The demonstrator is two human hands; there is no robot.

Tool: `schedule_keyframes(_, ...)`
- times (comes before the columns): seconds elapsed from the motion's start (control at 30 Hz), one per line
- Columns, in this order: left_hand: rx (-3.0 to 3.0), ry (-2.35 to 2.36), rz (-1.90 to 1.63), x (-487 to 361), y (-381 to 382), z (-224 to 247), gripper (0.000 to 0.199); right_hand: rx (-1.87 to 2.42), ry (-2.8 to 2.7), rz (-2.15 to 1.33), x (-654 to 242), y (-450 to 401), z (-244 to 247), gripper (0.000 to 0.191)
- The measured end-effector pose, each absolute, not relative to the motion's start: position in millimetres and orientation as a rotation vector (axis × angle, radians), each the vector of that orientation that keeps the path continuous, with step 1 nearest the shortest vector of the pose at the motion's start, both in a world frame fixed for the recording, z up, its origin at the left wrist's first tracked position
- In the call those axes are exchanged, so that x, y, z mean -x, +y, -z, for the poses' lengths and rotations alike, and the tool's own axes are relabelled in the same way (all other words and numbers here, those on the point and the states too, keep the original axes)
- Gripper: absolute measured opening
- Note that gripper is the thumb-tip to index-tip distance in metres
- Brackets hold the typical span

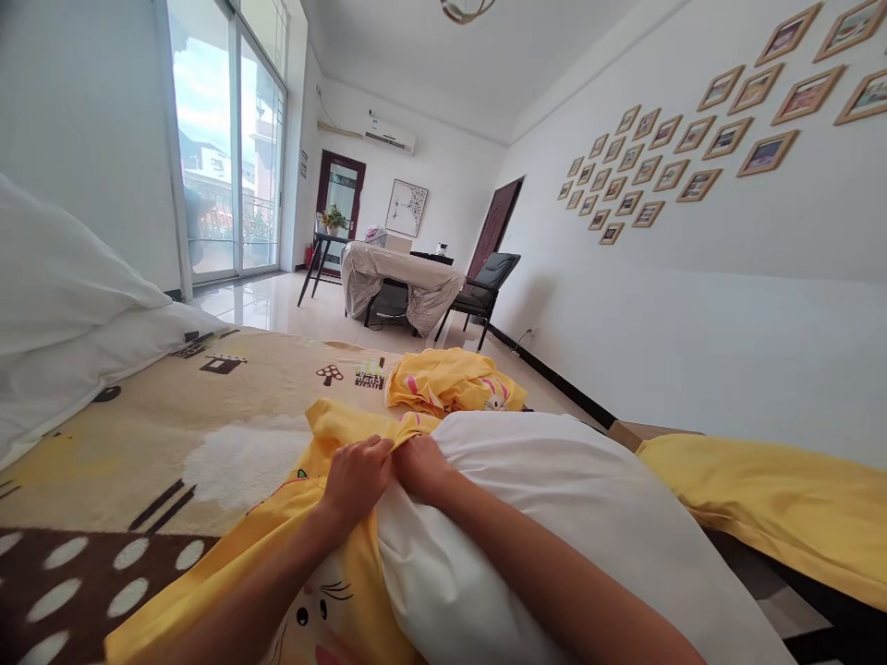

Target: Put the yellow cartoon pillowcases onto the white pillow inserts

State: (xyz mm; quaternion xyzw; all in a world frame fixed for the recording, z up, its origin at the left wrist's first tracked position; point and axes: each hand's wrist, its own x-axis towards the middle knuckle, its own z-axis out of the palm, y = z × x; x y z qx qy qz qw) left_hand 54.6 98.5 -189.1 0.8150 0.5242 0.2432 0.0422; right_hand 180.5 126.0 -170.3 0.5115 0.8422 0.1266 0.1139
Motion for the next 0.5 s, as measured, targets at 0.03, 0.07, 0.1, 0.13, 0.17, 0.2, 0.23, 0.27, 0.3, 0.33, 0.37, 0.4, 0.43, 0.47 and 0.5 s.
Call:
schedule_keyframes(0.03, -2.485, 1.615, -0.745, -53, 101, 190, 0.022, -1.489, 2.484, -0.339, -183, 123, 163, 0.022)
schedule_keyframes(0.07, -2.477, 1.624, -0.747, -51, 103, 190, 0.023, -1.470, 2.501, -0.302, -186, 118, 155, 0.022)
schedule_keyframes(0.1, -2.471, 1.629, -0.750, -49, 104, 190, 0.023, -1.449, 2.524, -0.273, -189, 109, 146, 0.024)
schedule_keyframes(0.13, -2.468, 1.629, -0.751, -47, 106, 190, 0.023, -1.435, 2.557, -0.260, -193, 98, 137, 0.029)
schedule_keyframes(0.17, -2.468, 1.625, -0.752, -46, 107, 190, 0.023, -1.420, 2.600, -0.261, -197, 83, 129, 0.036)
schedule_keyframes(0.2, -2.468, 1.617, -0.752, -45, 109, 191, 0.023, -1.404, 2.657, -0.281, -201, 65, 123, 0.043)
schedule_keyframes(0.23, -2.467, 1.607, -0.752, -45, 110, 191, 0.023, -1.393, 2.714, -0.316, -205, 46, 119, 0.046)
schedule_keyframes(0.27, -2.464, 1.599, -0.751, -44, 111, 192, 0.024, -1.348, 2.769, -0.353, -209, 27, 119, 0.048)
schedule_keyframes(0.3, -2.456, 1.595, -0.748, -44, 113, 193, 0.024, -1.287, 2.816, -0.409, -213, 8, 123, 0.048)
schedule_keyframes(0.33, -2.450, 1.591, -0.754, -44, 114, 193, 0.023, -1.222, 2.855, -0.521, -217, -9, 130, 0.050)
schedule_keyframes(0.37, -2.456, 1.580, -0.778, -44, 114, 193, 0.022, -1.145, 2.877, -0.692, -221, -23, 140, 0.050)
schedule_keyframes(0.4, -2.475, 1.557, -0.819, -44, 114, 192, 0.020, -1.094, 2.872, -0.881, -224, -35, 152, 0.049)
schedule_keyframes(0.43, -2.509, 1.517, -0.878, -44, 113, 191, 0.018, -1.073, 2.840, -1.054, -228, -43, 164, 0.049)
schedule_keyframes(0.47, -2.559, 1.451, -0.940, -43, 112, 188, 0.017, -1.078, 2.798, -1.192, -230, -47, 177, 0.051)
schedule_keyframes(0.5, -2.624, 1.348, -0.982, -42, 109, 185, 0.015, -1.109, 2.757, -1.274, -232, -49, 187, 0.053)
